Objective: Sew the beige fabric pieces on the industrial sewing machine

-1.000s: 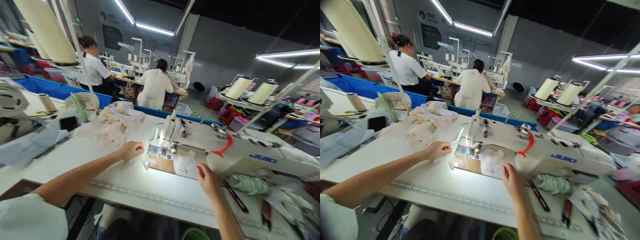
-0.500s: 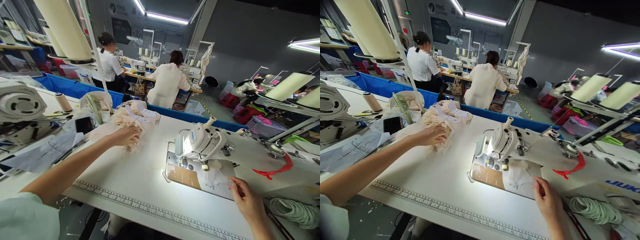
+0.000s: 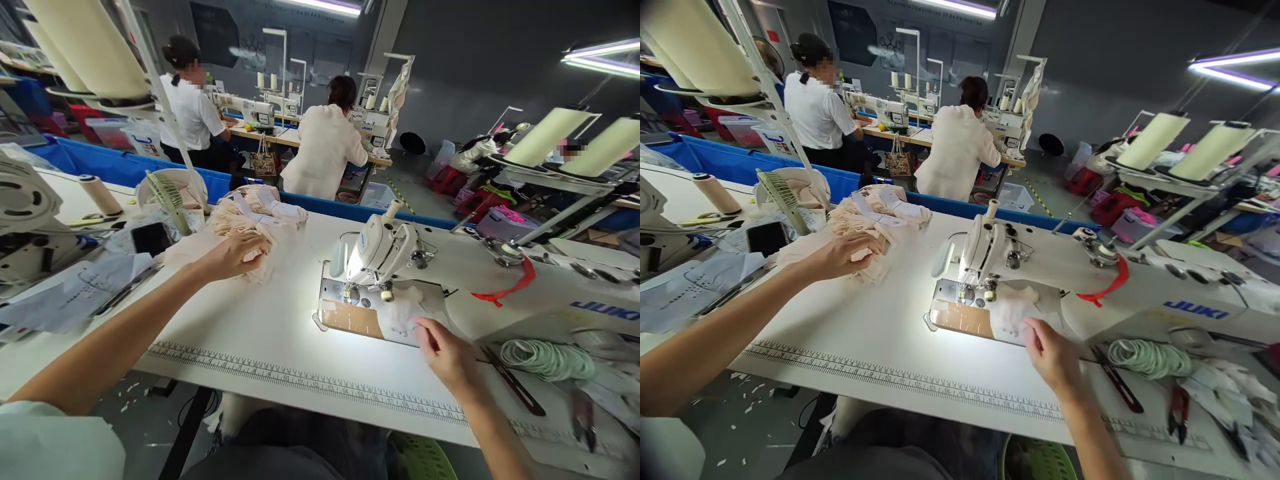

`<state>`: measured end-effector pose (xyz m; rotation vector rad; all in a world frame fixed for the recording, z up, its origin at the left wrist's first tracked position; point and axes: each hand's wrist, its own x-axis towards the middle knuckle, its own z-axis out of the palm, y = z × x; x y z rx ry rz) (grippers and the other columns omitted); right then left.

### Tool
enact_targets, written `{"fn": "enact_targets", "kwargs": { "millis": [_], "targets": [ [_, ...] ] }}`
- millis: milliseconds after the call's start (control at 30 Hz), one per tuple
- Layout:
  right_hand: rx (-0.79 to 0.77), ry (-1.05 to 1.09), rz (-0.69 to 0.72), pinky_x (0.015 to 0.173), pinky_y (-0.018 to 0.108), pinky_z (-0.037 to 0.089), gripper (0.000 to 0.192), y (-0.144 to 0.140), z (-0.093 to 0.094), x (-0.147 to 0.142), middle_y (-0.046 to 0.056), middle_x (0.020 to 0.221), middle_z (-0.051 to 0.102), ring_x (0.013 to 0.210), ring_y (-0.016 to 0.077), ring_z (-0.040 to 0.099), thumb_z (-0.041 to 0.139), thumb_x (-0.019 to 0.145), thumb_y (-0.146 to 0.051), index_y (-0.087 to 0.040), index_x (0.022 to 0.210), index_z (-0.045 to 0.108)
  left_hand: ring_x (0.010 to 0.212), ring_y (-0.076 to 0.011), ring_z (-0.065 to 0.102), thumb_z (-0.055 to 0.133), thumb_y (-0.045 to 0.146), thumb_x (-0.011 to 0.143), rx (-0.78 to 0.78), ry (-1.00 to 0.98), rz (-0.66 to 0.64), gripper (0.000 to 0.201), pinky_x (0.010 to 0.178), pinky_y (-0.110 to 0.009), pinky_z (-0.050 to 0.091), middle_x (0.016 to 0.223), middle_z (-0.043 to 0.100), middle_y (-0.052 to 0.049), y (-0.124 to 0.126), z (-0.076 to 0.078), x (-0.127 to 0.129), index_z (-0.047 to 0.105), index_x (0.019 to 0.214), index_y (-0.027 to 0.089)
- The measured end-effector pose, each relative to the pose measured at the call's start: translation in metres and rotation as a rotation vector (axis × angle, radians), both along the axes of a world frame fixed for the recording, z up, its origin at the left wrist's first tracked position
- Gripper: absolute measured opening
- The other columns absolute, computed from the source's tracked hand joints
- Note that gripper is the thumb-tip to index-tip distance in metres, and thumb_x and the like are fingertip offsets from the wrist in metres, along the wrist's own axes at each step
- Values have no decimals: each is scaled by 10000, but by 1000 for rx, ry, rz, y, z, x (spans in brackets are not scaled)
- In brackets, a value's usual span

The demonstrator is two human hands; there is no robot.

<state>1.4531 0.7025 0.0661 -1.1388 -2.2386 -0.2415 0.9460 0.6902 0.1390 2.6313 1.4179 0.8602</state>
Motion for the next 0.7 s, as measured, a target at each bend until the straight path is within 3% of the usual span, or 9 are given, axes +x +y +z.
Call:
{"fn": "enact_targets", "kwargs": {
  "millis": [100, 200, 433, 567, 700],
  "targets": [
    [-23, -124, 116, 665, 273, 534, 305, -9, 8, -17, 71, 917, 769, 736, 184, 714, 408, 968, -209, -205, 1021, 708, 956, -207, 611, 421, 313, 975, -25, 51, 17, 247, 895, -326, 471, 974, 677, -80, -1, 5, -4, 633, 962, 187],
    [11, -166, 171, 622, 271, 506, 310, -12, 12, -25, 59, 886, 756, 690, 166, 687, 407, 961, -157, -197, 1019, 709, 976, -216, 590, 467, 352, 960, -58, 147, 4, 252, 909, -325, 451, 966, 679, -67, 0, 8, -17, 670, 941, 205],
    [56, -184, 292, 625, 274, 497, 287, -14, 22, -34, 43, 827, 728, 684, 156, 668, 430, 957, -103, -168, 1087, 677, 954, -226, 569, 492, 303, 923, -211, 363, 38, 199, 791, -290, 445, 972, 665, -79, 7, -6, -22, 662, 925, 199],
    [24, -172, 333, 652, 281, 519, 307, -23, 27, -45, 59, 891, 743, 736, 167, 688, 426, 954, -83, -173, 1131, 660, 885, -225, 560, 481, 290, 913, -163, 363, 61, 180, 750, -299, 440, 932, 642, -88, 10, -12, -21, 613, 841, 190],
    [-88, -88, 341, 667, 301, 535, 297, -32, 32, -65, 67, 890, 723, 760, 187, 687, 431, 966, -109, -193, 1157, 643, 874, -216, 567, 470, 321, 898, -114, 218, 19, 176, 783, -304, 447, 897, 633, -75, 4, -4, -18, 559, 812, 196]
  ]
}}
